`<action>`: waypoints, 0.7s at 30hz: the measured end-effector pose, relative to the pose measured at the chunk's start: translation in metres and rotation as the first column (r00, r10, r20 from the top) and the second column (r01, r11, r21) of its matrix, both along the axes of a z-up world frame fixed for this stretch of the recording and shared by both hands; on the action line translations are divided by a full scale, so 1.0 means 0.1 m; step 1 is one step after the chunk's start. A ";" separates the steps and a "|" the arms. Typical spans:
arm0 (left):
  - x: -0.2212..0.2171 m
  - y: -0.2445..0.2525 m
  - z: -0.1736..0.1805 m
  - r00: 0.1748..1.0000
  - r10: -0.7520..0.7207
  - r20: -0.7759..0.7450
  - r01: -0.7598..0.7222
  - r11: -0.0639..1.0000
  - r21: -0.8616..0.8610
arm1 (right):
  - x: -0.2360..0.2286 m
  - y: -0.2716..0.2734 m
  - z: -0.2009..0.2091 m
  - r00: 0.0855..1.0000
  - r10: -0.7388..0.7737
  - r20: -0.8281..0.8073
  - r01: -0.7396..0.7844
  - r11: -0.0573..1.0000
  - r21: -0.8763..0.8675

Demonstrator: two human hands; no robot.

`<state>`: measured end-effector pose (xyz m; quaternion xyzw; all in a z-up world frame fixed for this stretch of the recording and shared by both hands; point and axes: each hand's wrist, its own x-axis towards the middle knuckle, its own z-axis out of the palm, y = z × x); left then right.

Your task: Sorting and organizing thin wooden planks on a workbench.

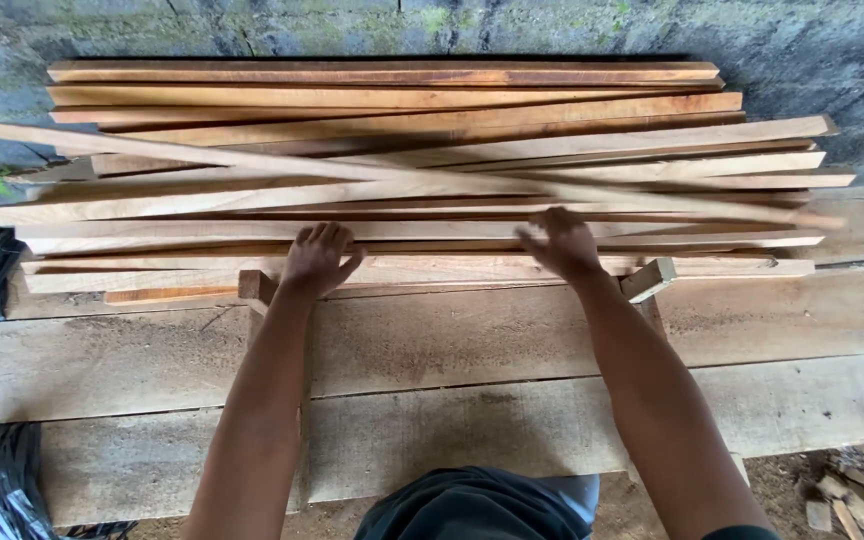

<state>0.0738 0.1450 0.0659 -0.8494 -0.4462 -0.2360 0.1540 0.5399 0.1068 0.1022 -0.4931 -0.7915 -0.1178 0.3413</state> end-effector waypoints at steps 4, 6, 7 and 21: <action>-0.09 -0.23 -0.24 0.983 0.111 -0.146 -0.125 0.988 -0.087 | 0.14 -0.30 -0.35 0.989 0.092 0.118 -0.078 0.991 -0.112; -0.07 -0.24 -0.32 0.974 0.164 -0.157 -0.142 0.980 0.141 | 0.20 -0.37 -0.56 0.976 -0.034 0.214 0.047 0.997 -0.056; -0.07 -0.22 -0.30 0.974 0.163 -0.159 -0.142 0.980 0.137 | 0.25 -0.30 -0.65 0.976 -0.033 0.213 0.047 0.997 -0.060; -0.45 0.45 0.01 0.974 0.126 -0.188 -0.074 0.962 0.262 | 0.26 0.22 0.04 0.952 -0.053 0.303 0.005 0.988 0.156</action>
